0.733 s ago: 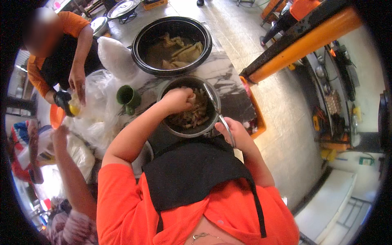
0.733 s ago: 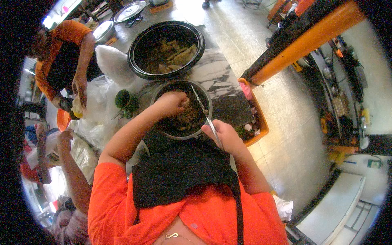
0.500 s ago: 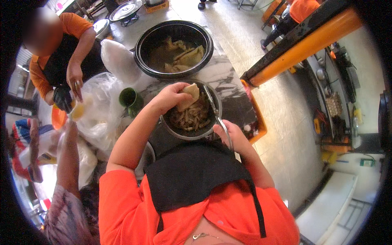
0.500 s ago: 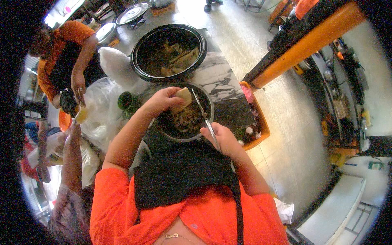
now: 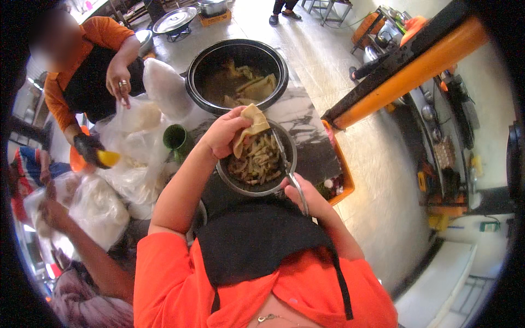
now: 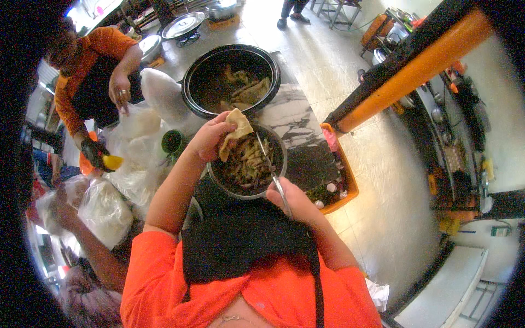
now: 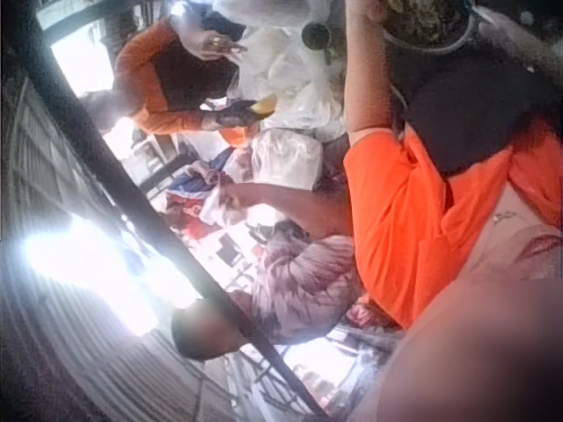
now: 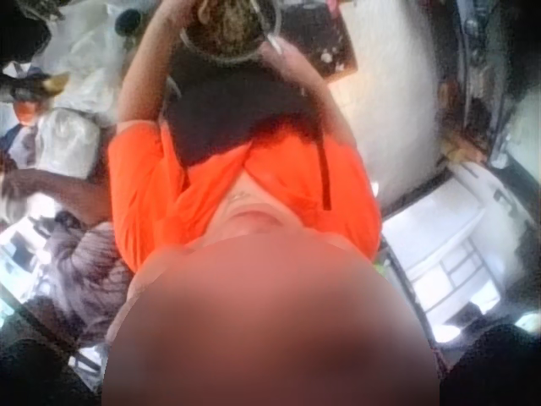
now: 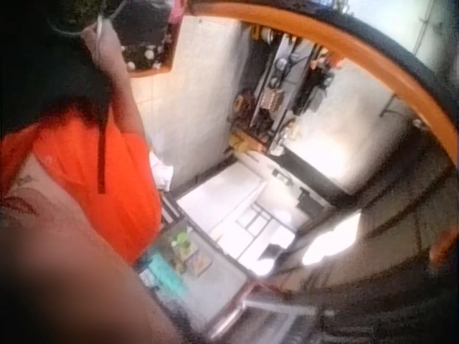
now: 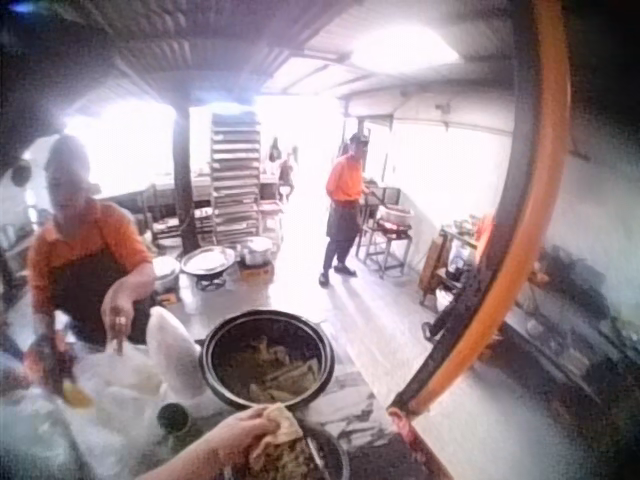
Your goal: The person uses kitchen shears to cut pieces of cooked food held in the left hand over a metal bowl. The cut pieces fall into the bowl. Another person in an orange shirt and black apron works at the same table, handling plastic bags and a yellow scoop.
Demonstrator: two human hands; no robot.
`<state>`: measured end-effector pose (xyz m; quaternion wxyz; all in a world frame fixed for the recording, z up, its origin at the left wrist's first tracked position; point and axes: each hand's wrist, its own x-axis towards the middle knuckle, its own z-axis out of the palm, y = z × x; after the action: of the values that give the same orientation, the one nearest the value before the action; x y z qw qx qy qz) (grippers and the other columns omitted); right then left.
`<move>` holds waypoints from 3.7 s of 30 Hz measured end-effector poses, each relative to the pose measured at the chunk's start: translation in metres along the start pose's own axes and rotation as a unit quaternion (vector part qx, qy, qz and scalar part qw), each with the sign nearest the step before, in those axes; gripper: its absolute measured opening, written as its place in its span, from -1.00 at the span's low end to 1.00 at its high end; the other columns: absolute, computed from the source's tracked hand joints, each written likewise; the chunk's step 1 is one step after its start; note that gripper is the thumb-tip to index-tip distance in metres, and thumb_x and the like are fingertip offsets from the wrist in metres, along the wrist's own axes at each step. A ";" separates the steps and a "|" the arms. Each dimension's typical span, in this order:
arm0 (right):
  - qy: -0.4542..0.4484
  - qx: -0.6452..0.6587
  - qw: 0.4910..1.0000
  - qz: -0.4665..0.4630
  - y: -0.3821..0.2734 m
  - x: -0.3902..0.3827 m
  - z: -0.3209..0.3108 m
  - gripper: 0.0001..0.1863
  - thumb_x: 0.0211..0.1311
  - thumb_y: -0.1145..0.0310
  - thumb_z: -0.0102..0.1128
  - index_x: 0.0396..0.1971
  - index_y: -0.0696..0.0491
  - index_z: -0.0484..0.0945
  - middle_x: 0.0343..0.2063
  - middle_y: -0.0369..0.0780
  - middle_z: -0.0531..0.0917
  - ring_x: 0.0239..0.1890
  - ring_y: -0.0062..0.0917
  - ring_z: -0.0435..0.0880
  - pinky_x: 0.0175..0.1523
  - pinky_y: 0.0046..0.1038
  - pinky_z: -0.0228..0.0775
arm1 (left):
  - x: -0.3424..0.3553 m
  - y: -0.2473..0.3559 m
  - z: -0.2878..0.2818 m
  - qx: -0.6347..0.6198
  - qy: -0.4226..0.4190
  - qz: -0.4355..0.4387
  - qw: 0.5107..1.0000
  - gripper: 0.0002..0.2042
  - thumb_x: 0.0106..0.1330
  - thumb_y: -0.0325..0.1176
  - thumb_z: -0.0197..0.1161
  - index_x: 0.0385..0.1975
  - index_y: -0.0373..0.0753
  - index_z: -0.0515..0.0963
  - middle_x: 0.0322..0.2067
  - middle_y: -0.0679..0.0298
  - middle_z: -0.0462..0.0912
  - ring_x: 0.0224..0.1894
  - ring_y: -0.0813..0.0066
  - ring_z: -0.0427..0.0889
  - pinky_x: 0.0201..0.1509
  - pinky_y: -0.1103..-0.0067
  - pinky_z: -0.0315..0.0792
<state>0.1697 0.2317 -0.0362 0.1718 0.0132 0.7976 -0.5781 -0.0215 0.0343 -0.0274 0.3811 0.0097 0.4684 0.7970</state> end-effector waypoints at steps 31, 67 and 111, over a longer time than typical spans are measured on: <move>0.093 -0.027 0.992 -0.078 -0.013 0.019 0.020 -0.43 0.21 -0.22 -0.15 -0.41 0.08 0.33 -0.56 -0.31 0.32 -0.46 -0.61 0.29 -0.33 -0.53 0.22 | -0.024 -0.006 0.032 0.167 -0.012 0.094 0.981 -0.68 0.13 -0.46 0.08 -0.08 -0.30 0.38 -0.30 0.30 0.51 -0.26 0.59 0.47 -0.16 0.63 0.39; 0.055 -0.010 0.996 -0.072 -0.023 0.010 0.019 -0.37 0.17 -0.28 -0.20 -0.40 0.10 0.33 -0.60 -0.31 0.34 -0.55 -0.58 0.34 -0.42 -0.54 0.22 | -0.033 0.008 0.038 0.192 -0.024 0.111 0.975 -0.67 0.10 -0.44 0.18 -0.14 -0.21 0.30 -0.33 0.33 0.44 -0.27 0.63 0.44 -0.22 0.67 0.38; -0.039 0.026 0.997 -0.065 -0.023 0.009 0.008 -0.21 0.07 -0.44 -0.30 -0.32 0.13 0.34 -0.56 -0.34 0.32 -0.50 -0.68 0.27 -0.39 -0.62 0.15 | -0.035 0.020 0.027 0.024 -0.039 0.060 0.997 -0.61 0.20 -0.46 0.17 0.05 -0.28 0.38 -0.18 0.27 0.53 -0.18 0.55 0.53 -0.08 0.59 0.44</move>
<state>0.1586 0.2146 -0.0196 0.1645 -0.0574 0.7742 -0.6084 0.0013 0.0272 0.0145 0.3503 0.0783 0.4709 0.8059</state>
